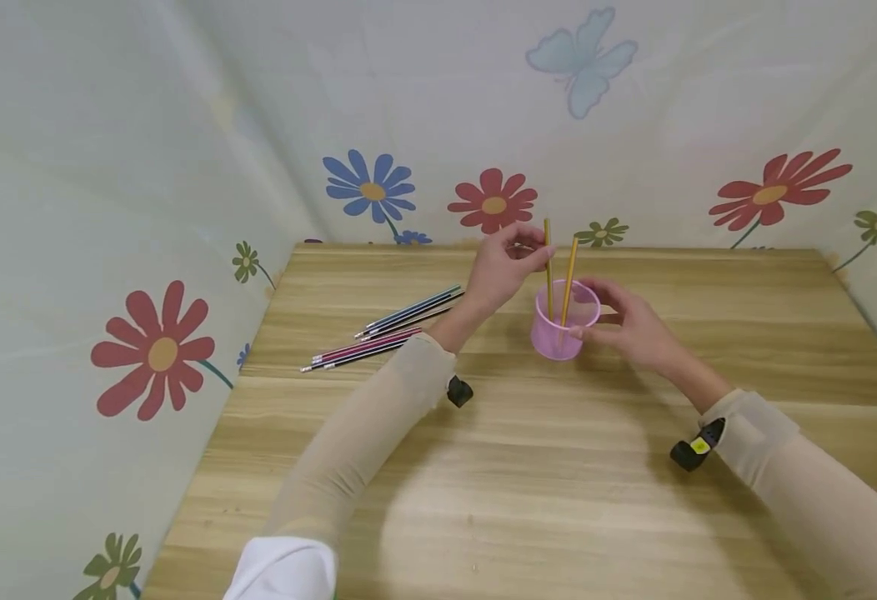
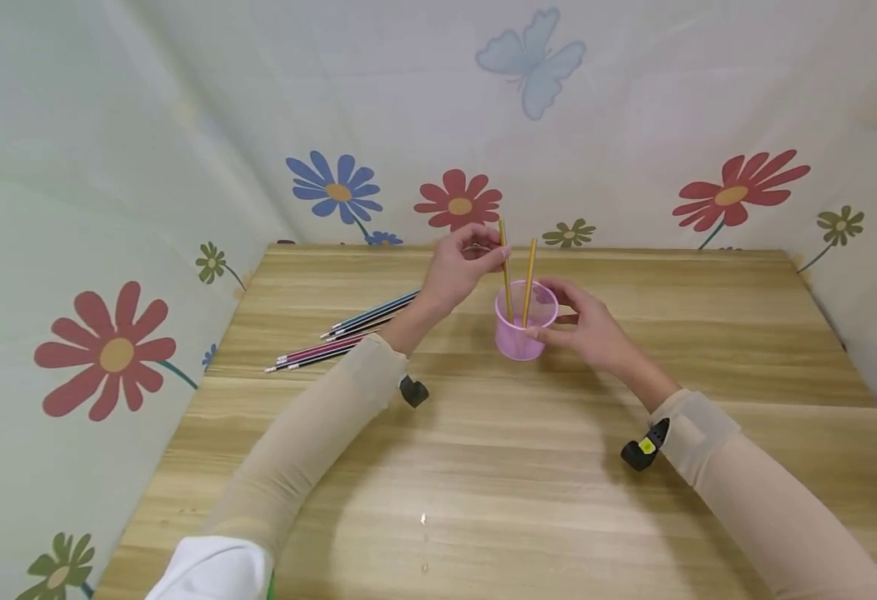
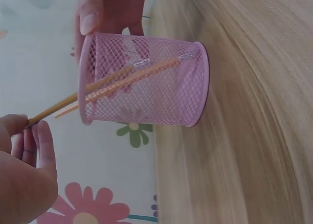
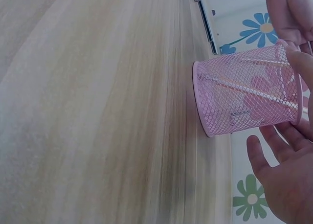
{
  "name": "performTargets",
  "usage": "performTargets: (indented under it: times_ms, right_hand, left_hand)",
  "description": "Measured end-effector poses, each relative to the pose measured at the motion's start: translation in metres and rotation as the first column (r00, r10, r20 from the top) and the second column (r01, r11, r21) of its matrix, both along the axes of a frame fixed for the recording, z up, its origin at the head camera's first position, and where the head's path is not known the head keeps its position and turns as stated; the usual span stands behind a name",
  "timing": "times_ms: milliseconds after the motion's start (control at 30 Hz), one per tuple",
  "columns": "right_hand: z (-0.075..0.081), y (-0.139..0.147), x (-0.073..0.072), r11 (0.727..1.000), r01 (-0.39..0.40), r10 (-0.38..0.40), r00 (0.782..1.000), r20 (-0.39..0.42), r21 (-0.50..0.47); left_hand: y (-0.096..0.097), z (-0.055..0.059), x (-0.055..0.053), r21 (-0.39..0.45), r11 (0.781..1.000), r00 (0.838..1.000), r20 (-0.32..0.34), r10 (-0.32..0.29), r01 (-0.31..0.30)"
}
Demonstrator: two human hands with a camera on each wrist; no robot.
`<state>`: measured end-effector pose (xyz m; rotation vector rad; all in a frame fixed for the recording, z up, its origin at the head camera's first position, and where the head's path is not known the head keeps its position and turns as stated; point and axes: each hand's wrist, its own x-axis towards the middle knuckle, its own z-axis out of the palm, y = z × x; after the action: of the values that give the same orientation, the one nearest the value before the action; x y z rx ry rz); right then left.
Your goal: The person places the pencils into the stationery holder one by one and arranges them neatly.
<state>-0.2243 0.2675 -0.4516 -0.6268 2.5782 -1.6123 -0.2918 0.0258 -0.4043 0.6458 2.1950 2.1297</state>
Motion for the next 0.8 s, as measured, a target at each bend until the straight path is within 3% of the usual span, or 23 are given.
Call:
performTargets:
  times_ms: [200,533,800]
  right_hand:
    - [-0.002,0.000,0.001,1.000,0.008,-0.008,1.000,-0.005,0.002]
    - [-0.002,0.002,0.002,1.000,0.003,-0.003,1.000,0.000,-0.023]
    - [-0.003,0.003,0.002,1.000,0.005,-0.005,1.000,0.004,-0.028]
  left_hand:
    - [0.004,-0.009,-0.005,0.008,1.000,0.999,0.034,0.012,-0.012]
    - [0.013,-0.015,-0.016,-0.048,0.998,0.999,0.011,0.047,-0.046]
    - [0.015,-0.023,-0.012,-0.144,0.989,0.999,0.013,0.036,-0.034]
